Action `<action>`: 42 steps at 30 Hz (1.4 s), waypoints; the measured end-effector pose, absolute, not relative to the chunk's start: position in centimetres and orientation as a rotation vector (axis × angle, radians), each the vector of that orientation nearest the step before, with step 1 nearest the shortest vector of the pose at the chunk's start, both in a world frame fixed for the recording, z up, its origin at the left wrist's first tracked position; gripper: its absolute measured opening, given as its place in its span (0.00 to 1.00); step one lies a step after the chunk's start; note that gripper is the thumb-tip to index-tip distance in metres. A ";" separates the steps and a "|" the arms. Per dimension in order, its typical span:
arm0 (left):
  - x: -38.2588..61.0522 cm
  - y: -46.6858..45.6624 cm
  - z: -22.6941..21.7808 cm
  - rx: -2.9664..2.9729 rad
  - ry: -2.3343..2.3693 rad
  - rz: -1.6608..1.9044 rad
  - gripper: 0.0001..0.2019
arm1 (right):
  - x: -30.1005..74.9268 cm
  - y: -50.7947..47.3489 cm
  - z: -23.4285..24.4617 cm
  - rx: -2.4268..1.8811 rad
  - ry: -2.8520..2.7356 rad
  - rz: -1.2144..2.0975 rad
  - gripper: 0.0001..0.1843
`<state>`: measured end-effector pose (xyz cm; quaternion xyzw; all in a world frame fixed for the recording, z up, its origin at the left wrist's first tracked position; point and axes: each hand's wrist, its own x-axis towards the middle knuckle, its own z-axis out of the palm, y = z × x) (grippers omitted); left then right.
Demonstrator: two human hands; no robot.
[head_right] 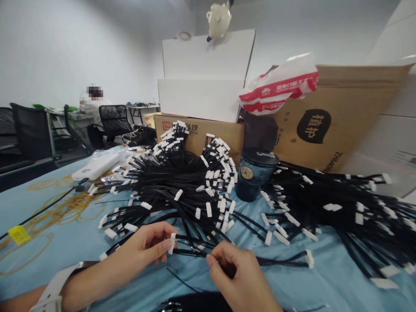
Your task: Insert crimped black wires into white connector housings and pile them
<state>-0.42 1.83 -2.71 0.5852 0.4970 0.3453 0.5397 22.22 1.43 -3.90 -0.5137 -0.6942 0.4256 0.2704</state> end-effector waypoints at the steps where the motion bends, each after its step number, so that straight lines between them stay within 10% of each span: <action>1: -0.5 1.8 -2.7 1.393 1.183 0.817 0.17 | 22.3 1.5 -3.9 -1.388 -1.869 1.144 0.18; 42: -0.1 0.2 -2.1 1.678 1.253 0.657 0.07 | 22.6 1.4 -3.0 -1.173 -2.112 1.092 0.13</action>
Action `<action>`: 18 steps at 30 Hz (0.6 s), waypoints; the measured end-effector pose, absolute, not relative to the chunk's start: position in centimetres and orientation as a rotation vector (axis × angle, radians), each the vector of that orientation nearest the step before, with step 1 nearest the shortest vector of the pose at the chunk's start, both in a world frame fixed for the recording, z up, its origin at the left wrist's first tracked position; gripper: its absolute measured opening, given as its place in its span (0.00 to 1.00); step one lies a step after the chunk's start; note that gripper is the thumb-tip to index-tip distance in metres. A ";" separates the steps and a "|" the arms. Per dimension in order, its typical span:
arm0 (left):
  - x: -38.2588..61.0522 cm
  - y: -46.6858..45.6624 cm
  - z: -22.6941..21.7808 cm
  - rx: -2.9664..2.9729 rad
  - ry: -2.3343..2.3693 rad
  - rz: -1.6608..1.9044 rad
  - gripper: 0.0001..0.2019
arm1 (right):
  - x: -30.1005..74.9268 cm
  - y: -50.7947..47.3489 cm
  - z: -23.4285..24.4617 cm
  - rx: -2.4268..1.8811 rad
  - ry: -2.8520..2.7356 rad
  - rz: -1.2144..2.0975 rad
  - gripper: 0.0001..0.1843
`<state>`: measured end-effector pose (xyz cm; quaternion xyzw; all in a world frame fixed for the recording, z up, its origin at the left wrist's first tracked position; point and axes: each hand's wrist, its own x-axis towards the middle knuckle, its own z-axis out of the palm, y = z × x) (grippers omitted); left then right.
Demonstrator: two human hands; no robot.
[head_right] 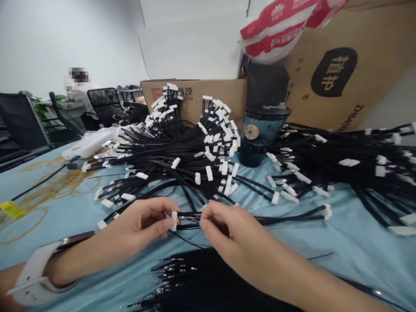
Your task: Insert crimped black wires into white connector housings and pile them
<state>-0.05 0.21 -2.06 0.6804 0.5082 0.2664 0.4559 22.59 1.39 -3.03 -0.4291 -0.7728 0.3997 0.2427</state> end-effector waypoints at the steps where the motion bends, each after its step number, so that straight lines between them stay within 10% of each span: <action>1: 0.0 0.1 -2.0 1.693 1.246 0.654 0.07 | 22.3 1.3 -3.1 -1.173 -2.122 1.077 0.11; 18: 0.4 -0.5 -2.3 1.521 1.224 0.643 0.10 | 21.0 -0.5 -4.5 -1.069 -2.170 0.917 0.12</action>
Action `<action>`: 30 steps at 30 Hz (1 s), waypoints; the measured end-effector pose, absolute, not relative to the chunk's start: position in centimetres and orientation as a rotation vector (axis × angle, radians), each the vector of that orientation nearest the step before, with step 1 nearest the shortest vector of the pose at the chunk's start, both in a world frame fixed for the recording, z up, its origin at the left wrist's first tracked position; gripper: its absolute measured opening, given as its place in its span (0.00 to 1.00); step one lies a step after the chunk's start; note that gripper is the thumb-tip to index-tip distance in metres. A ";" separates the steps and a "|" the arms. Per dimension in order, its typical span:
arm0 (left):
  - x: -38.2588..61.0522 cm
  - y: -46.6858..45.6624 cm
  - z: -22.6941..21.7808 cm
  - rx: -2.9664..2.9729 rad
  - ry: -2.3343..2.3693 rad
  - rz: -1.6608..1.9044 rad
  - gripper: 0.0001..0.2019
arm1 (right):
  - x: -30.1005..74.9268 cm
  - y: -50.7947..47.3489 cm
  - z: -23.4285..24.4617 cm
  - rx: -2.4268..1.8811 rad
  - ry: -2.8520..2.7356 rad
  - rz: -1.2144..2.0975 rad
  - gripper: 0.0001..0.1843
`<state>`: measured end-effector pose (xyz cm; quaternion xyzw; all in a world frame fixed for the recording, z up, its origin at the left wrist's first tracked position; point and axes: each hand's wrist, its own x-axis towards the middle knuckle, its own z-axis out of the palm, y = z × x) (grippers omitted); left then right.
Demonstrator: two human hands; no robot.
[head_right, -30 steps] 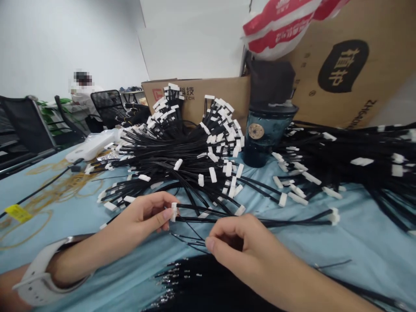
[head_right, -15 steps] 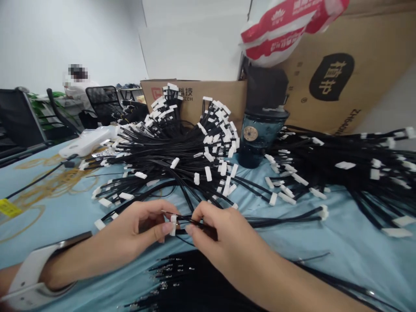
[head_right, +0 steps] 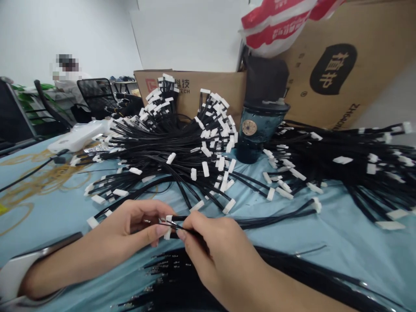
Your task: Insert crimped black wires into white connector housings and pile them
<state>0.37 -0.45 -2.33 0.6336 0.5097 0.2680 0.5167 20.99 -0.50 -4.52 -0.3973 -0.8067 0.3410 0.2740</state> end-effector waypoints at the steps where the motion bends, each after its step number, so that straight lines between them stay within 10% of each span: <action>1: 0.3 -0.5 -2.3 1.542 1.236 0.640 0.11 | 21.0 -0.5 -4.5 -1.070 -2.172 0.916 0.13; 30: 0.8 -0.6 -2.1 1.557 1.216 0.603 0.08 | 21.4 -0.5 -4.3 -1.148 -2.082 0.958 0.11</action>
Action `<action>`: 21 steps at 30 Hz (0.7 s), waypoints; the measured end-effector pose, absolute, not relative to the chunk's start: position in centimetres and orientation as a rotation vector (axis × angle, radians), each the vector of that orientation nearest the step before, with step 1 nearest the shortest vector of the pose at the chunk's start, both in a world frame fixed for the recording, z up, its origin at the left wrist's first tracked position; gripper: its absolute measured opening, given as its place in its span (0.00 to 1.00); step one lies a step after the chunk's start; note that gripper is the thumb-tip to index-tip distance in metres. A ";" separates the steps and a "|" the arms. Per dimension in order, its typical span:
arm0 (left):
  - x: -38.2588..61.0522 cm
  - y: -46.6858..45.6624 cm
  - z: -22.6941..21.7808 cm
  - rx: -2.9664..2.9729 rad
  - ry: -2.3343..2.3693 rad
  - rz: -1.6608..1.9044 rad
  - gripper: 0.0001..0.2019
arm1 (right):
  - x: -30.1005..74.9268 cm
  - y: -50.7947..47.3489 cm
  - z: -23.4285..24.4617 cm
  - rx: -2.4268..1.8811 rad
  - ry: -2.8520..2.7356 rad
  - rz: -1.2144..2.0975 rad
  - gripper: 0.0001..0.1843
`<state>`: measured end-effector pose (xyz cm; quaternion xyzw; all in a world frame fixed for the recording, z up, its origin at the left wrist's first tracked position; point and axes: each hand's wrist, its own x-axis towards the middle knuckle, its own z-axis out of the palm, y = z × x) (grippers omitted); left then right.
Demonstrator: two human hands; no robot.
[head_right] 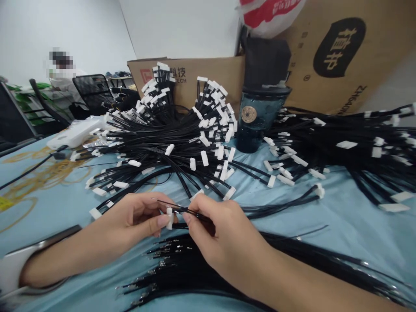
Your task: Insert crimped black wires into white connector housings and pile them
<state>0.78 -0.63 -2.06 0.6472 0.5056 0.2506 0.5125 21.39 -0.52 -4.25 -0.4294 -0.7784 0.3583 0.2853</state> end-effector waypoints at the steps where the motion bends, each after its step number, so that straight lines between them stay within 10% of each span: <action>1: 0.8 -0.7 -2.0 1.558 1.223 0.601 0.09 | 21.4 -0.5 -4.3 -1.146 -2.089 0.952 0.11; 21: 0.8 -0.6 -1.5 1.570 1.172 0.502 0.08 | 21.5 -0.4 -4.3 -1.062 -2.228 0.898 0.12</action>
